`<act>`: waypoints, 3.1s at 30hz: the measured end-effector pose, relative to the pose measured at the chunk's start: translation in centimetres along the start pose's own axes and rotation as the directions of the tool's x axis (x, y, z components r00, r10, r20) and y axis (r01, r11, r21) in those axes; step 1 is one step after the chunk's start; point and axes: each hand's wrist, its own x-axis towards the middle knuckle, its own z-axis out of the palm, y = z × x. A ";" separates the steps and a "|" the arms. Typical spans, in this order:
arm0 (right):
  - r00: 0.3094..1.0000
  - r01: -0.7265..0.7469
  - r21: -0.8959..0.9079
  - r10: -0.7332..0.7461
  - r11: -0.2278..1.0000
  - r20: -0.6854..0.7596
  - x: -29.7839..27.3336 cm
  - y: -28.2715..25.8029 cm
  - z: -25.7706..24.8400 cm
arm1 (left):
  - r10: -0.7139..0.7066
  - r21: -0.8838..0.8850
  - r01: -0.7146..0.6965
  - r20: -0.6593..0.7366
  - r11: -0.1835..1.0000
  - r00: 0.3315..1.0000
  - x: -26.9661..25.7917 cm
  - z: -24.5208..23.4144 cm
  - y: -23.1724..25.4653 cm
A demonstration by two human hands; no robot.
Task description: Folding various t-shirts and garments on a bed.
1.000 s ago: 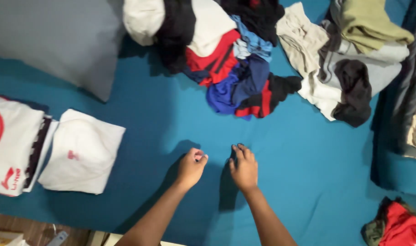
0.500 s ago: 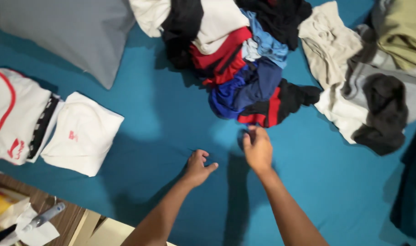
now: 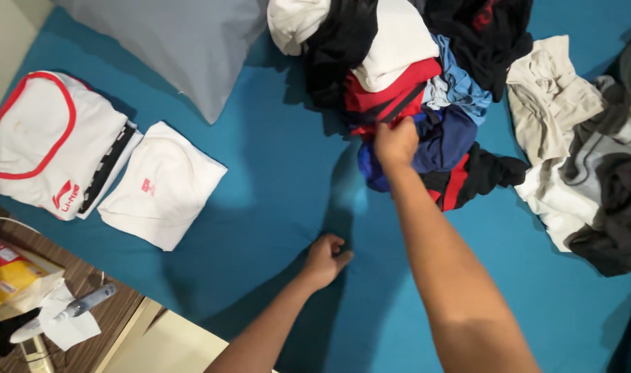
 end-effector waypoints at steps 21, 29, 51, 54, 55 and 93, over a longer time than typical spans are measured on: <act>0.947 -0.281 0.924 0.234 0.260 0.222 -13.3 0.5 -25.8 | -0.111 -0.444 0.192 0.202 0.875 0.973 -1.6 -5.4 0.9; 0.932 0.023 0.468 -0.189 0.883 0.310 -32.5 -2.7 -28.3 | -0.189 -0.619 0.544 0.545 0.566 0.817 -3.2 -9.7 15.9; 0.972 -0.199 0.875 0.203 0.441 0.119 -42.2 -18.6 -49.3 | 0.485 -0.695 0.067 0.565 0.716 0.667 -28.5 -22.9 37.9; 0.991 -0.073 0.960 0.125 0.272 0.040 -41.7 -20.4 -56.3 | 0.357 -0.790 0.222 0.484 0.572 0.799 -30.8 -25.1 41.2; 0.993 -0.064 0.962 0.108 0.267 0.036 -41.8 -20.8 -58.3 | 0.367 -0.796 0.206 0.471 0.570 0.802 -31.5 -25.9 42.0; 0.996 0.005 0.962 -0.089 0.272 0.020 -46.4 -17.4 -71.2 | 0.898 -0.777 -0.452 0.405 0.437 0.171 -45.3 -20.8 59.6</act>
